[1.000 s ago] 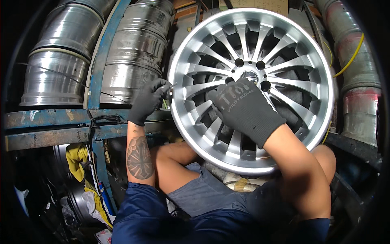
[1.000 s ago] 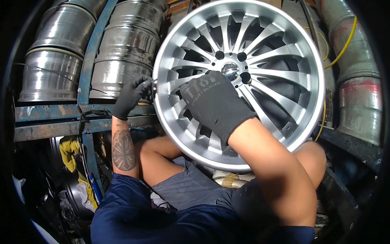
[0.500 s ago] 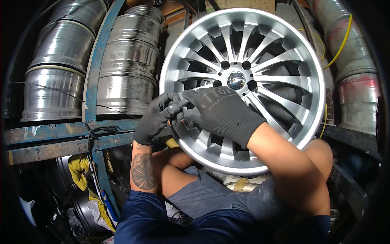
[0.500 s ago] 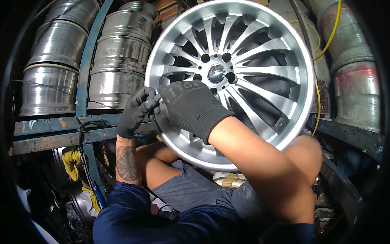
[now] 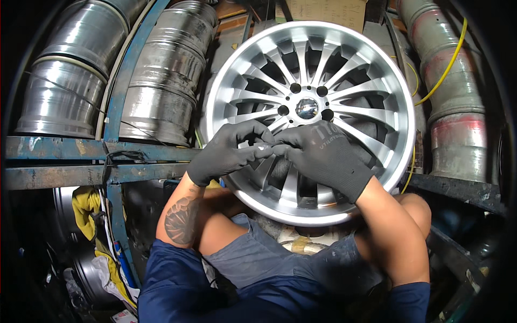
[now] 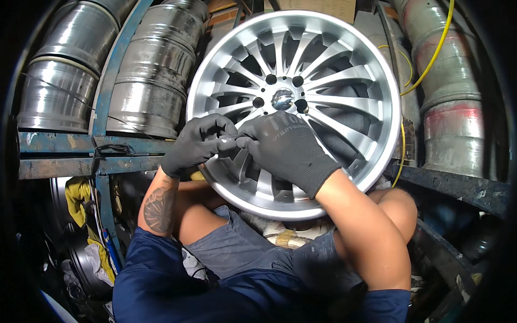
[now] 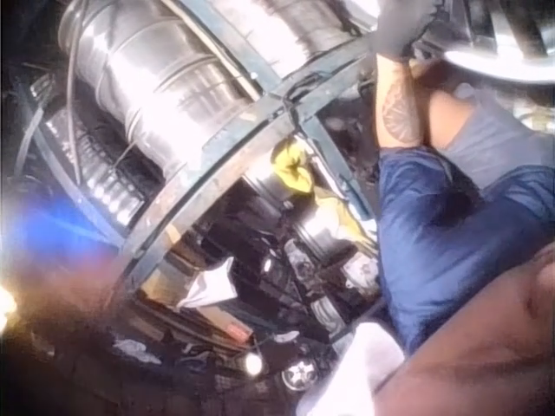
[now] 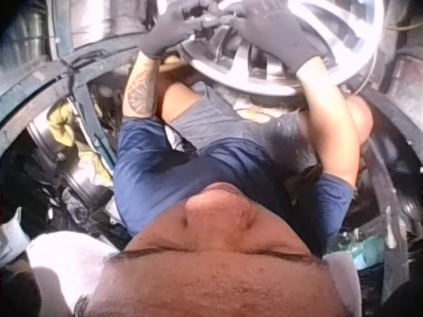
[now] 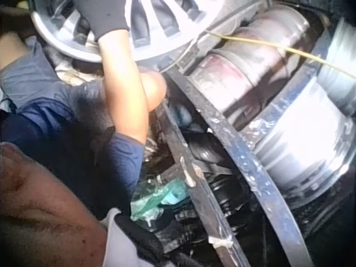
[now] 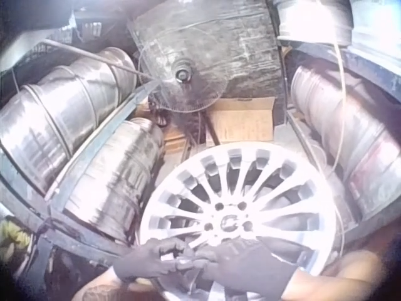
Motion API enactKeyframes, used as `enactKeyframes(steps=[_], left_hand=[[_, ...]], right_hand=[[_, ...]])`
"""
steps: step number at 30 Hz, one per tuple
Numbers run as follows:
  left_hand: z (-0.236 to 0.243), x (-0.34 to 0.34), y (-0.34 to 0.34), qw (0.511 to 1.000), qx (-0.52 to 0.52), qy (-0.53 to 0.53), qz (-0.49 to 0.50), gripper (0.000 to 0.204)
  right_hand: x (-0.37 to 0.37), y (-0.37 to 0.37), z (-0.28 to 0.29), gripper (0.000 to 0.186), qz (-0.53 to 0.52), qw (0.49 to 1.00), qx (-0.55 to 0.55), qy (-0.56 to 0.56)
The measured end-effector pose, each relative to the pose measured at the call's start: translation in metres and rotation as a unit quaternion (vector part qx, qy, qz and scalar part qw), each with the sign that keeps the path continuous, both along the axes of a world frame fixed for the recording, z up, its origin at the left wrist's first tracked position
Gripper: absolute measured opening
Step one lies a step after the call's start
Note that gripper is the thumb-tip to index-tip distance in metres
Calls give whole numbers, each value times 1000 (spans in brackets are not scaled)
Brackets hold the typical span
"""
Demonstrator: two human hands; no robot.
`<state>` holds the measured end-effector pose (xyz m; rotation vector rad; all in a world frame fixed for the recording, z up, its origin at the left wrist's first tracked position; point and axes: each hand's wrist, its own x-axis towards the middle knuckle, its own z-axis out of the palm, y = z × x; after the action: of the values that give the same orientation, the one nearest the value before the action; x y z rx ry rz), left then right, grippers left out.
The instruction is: Repairing and sanding the center cap of a silver alloy wheel rim.
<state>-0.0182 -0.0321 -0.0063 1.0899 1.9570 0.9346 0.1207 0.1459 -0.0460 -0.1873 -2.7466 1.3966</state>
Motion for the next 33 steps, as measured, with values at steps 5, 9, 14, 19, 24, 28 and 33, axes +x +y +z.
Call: enactKeyframes(steps=[5, 9, 14, 19, 24, 28, 33], left_hand=[[2, -52, -18, 986, -55, 156, -22, 16], [-13, -84, -34, 924, -108, 297, -215, 14], [-33, -94, -34, 860, -126, 420, -261, 10], [-45, -100, -29, 860, -162, 412, -254, 9], [-54, -96, -24, 786, -231, 491, -295, 10], [-64, -100, -33, 750, -258, 529, -303, 13], [-57, -97, -20, 739, -252, 520, -346, 14]], right_hand=[[1, 3, -6, 32, 7, 975, 216, 58], [-20, 5, -12, 33, 4, 959, 254, 125], [-40, 21, -3, 23, 8, 969, 240, 55], [-48, 26, 13, 13, 71, 956, 274, -73], [-41, 8, -20, 14, 32, 957, 286, 42], [-44, 7, -13, 16, 78, 960, 268, -2], [-39, 8, -16, 16, 73, 958, 278, -10]])
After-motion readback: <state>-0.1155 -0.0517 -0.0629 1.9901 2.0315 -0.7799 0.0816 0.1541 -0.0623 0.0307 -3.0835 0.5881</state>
